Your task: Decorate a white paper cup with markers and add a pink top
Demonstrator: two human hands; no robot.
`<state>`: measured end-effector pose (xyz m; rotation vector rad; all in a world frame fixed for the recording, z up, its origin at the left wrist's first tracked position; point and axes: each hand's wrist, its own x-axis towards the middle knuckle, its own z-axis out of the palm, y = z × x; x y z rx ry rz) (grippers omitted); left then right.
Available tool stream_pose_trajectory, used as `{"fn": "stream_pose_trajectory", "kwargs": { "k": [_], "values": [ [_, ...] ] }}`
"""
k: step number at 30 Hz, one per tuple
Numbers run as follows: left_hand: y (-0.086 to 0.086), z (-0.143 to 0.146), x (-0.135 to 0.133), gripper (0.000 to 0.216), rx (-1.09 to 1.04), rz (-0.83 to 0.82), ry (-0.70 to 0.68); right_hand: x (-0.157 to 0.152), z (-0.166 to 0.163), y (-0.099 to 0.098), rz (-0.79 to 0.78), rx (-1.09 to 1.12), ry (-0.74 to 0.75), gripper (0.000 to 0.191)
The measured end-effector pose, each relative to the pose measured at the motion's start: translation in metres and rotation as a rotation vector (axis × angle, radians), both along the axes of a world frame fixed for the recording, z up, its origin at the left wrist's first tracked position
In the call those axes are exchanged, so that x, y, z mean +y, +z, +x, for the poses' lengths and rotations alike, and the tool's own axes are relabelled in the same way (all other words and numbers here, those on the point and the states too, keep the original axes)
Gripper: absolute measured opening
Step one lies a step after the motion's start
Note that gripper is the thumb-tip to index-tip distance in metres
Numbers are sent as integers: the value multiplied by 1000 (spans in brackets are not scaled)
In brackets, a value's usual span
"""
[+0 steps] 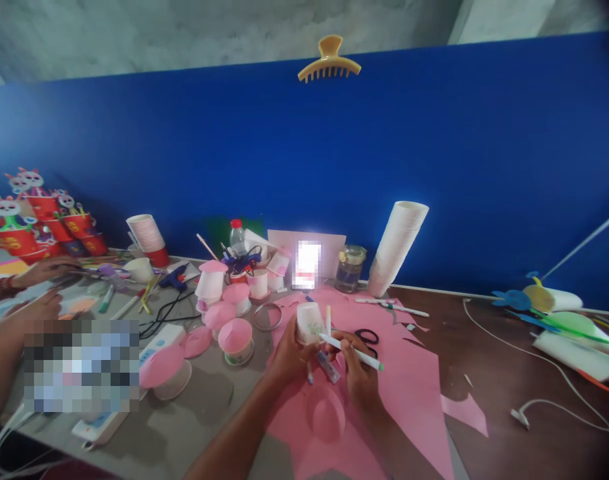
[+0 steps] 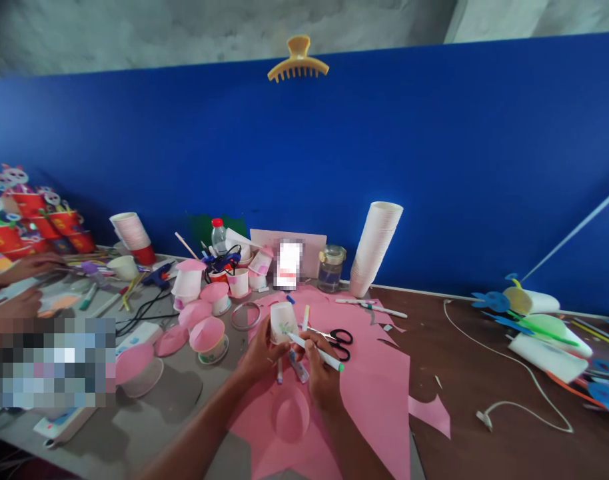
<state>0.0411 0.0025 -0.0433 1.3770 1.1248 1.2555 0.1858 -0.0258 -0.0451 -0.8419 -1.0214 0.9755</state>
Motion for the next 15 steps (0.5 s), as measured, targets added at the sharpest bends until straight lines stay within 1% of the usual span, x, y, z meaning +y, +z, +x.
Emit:
{"fn": "stream_pose_trajectory", "kwargs": {
  "k": [5, 10, 15],
  "values": [
    [-1, 0, 0, 63, -5, 12, -15, 2, 1, -1, 20, 6, -19, 32],
    [0, 2, 1, 63, 6, -16, 12, 4, 1, 1, 38, -31, -18, 30],
    [-5, 0, 2, 63, 31, 35, -9, 1, 1, 3, 89, -101, -28, 26]
  ]
}}
